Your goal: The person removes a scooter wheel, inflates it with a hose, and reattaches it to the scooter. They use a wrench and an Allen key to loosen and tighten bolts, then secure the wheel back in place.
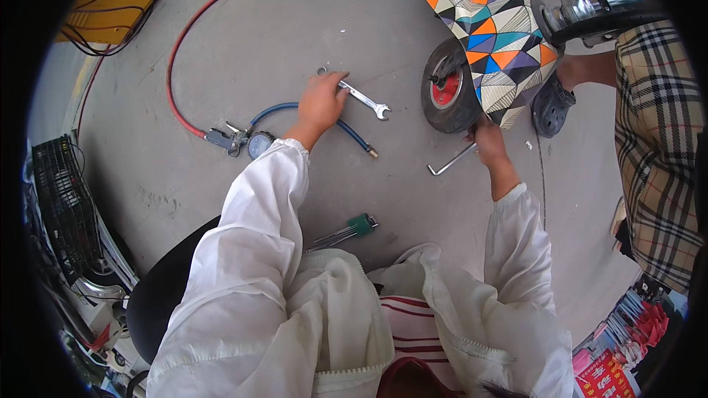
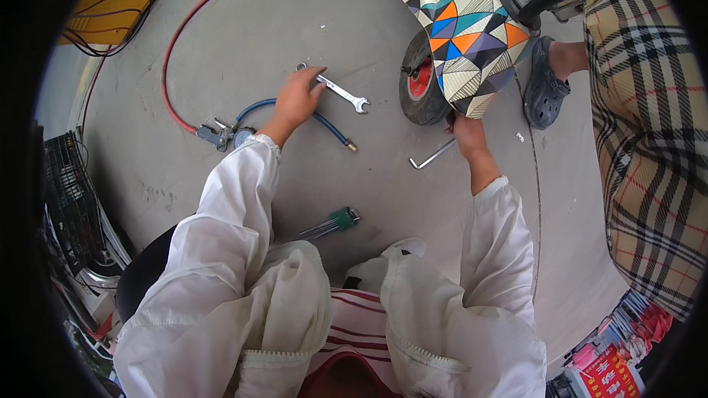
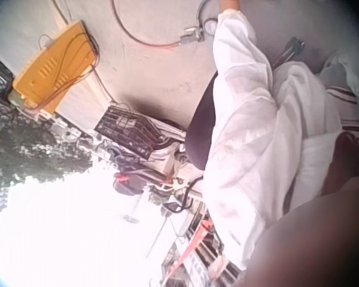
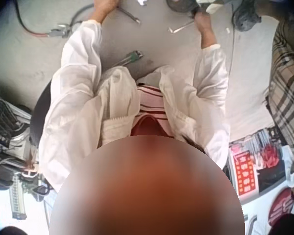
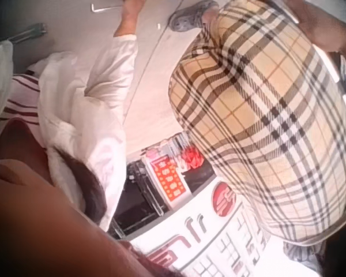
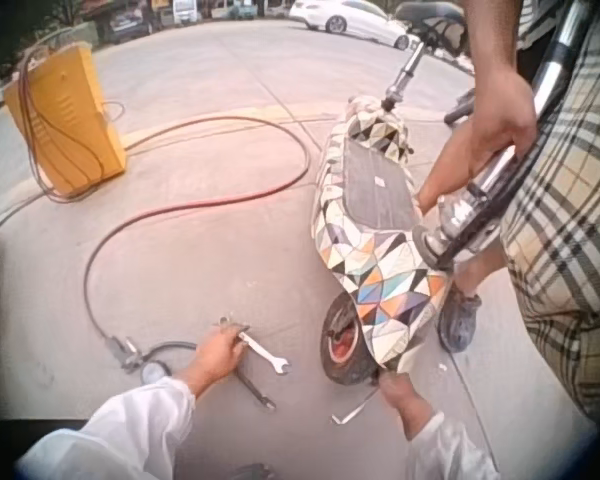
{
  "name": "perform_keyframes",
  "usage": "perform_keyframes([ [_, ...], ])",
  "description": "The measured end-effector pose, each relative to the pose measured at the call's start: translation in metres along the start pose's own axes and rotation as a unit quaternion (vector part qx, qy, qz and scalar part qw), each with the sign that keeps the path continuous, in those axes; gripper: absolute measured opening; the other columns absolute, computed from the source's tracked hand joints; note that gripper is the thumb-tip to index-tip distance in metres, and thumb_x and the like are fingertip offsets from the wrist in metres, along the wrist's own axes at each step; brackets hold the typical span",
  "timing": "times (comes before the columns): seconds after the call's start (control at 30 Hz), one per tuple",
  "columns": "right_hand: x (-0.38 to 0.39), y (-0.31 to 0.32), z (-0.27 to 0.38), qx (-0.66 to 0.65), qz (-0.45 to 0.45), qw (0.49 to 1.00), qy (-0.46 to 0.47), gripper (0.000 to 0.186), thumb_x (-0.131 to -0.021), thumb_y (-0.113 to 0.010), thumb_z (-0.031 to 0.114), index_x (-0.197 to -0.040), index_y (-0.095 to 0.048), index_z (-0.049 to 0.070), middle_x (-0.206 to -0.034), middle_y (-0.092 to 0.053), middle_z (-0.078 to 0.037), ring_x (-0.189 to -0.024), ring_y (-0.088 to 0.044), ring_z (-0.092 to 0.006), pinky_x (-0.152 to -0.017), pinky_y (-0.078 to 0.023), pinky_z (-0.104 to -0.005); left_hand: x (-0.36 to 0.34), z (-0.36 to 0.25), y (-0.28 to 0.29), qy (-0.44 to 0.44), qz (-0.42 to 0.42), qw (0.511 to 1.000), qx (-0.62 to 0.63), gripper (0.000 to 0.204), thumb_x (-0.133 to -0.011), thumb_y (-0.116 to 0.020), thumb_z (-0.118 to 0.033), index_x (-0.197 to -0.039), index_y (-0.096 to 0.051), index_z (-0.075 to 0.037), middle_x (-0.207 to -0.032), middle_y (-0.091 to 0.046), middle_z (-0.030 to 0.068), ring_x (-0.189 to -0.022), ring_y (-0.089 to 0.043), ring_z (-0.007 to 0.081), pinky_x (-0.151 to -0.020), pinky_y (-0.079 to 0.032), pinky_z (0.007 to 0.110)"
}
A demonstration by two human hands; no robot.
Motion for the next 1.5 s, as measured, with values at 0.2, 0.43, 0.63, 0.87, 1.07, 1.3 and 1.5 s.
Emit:
perform_keyframes([
  [0.2, 0.089, -0.003, -0.028, 0.357, 0.154, 0.918, 0.082, 0.036, -0.095, -0.052, 0.034, -0.097, -0.061, -0.001, -0.089, -0.064, -0.021, -0.085, -0.061, -0.0378, -0.077, -0.047, -0.0426, 0.045, -0.03, -0.026, -0.224, 0.1, 0.939, -0.242, 0.057, -0.083, -0.069, -0.026, -0.135, -0.048, -0.017, -0.14, -0.044, 0.0064, -0.127, -0.043, 0.0269, -0.105, -0.034, 0.042],
  [0.43, 0.16, 0.047, -0.08, 0.419, 0.15, 0.894, 0.055, 0.033, -0.093, -0.055, 0.031, -0.092, -0.062, -0.001, -0.091, -0.065, -0.022, -0.088, -0.061, -0.0397, -0.079, -0.048, -0.0446, 0.108, -0.025, -0.074, -0.253, 0.262, 0.886, -0.288, 0.028, -0.081, -0.069, -0.031, -0.102, -0.062, -0.014, -0.105, -0.061, 0.0063, -0.105, -0.056, 0.0258, -0.093, -0.04, 0.041],
  [0.63, 0.154, 0.087, -0.093, 0.36, 0.033, 0.927, 0.104, 0.033, -0.092, -0.055, 0.031, -0.092, -0.063, -0.001, -0.089, -0.065, -0.022, -0.088, -0.061, -0.04, -0.079, -0.048, -0.0444, 0.15, -0.032, -0.106, -0.221, 0.41, 0.815, -0.343, 0.026, -0.083, -0.066, -0.038, -0.099, -0.067, -0.017, -0.101, -0.065, 0.0094, -0.102, -0.06, 0.0288, -0.089, -0.043, 0.043],
  [0.87, 0.137, 0.072, -0.072, 0.222, -0.067, 0.963, 0.135, 0.033, -0.092, -0.055, 0.031, -0.095, -0.063, -0.002, -0.093, -0.065, -0.022, -0.09, -0.062, -0.0387, -0.08, -0.048, -0.0442, 0.088, -0.086, -0.065, -0.244, 0.264, 0.909, -0.209, 0.036, -0.087, -0.064, -0.031, -0.113, -0.064, -0.006, -0.11, -0.066, 0.0155, -0.104, -0.061, 0.0326, -0.089, -0.049, 0.04],
  [1.07, 0.124, 0.062, -0.08, 0.197, -0.041, 0.968, 0.15, 0.033, -0.092, -0.056, 0.03, -0.097, -0.064, -0.001, -0.097, -0.066, -0.021, -0.092, -0.061, -0.0379, -0.081, -0.047, -0.0441, -0.006, -0.132, -0.015, -0.192, 0.176, 0.955, -0.142, 0.042, -0.093, -0.06, -0.027, -0.126, -0.055, -0.002, -0.109, -0.066, 0.0166, -0.097, -0.065, 0.0284, -0.084, -0.05, 0.034],
  [1.3, 0.153, 0.107, -0.116, 0.059, -0.168, 0.98, 0.093, 0.03, -0.094, -0.054, 0.028, -0.099, -0.063, -0.001, -0.09, -0.064, -0.015, -0.084, -0.061, -0.0277, -0.076, -0.048, -0.0379, -0.052, -0.147, -0.028, -0.2, 0.216, 0.949, -0.114, 0.03, -0.093, -0.058, -0.024, -0.115, -0.059, -0.003, -0.097, -0.065, 0.0072, -0.085, -0.06, 0.0192, -0.075, -0.048, 0.035],
  [1.5, 0.314, 0.095, -0.265, -0.267, -0.478, 0.833, -0.085, 0.025, -0.096, -0.053, 0.021, -0.102, -0.062, -0.001, -0.086, -0.063, -0.007, -0.078, -0.057, -0.0129, -0.073, -0.048, -0.0281, -0.069, -0.134, -0.093, -0.223, 0.375, 0.882, -0.178, 0.029, -0.095, -0.052, -0.026, -0.113, -0.058, -0.005, -0.102, -0.065, 0.0064, -0.086, -0.061, 0.0169, -0.076, -0.047, 0.033],
])
Point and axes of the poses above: each hand's wrist, its own x-axis away from the middle knuckle, its own y-axis out of the back of the hand, z = x × y, the point moved 8 cm from there along -x, towards the middle knuckle
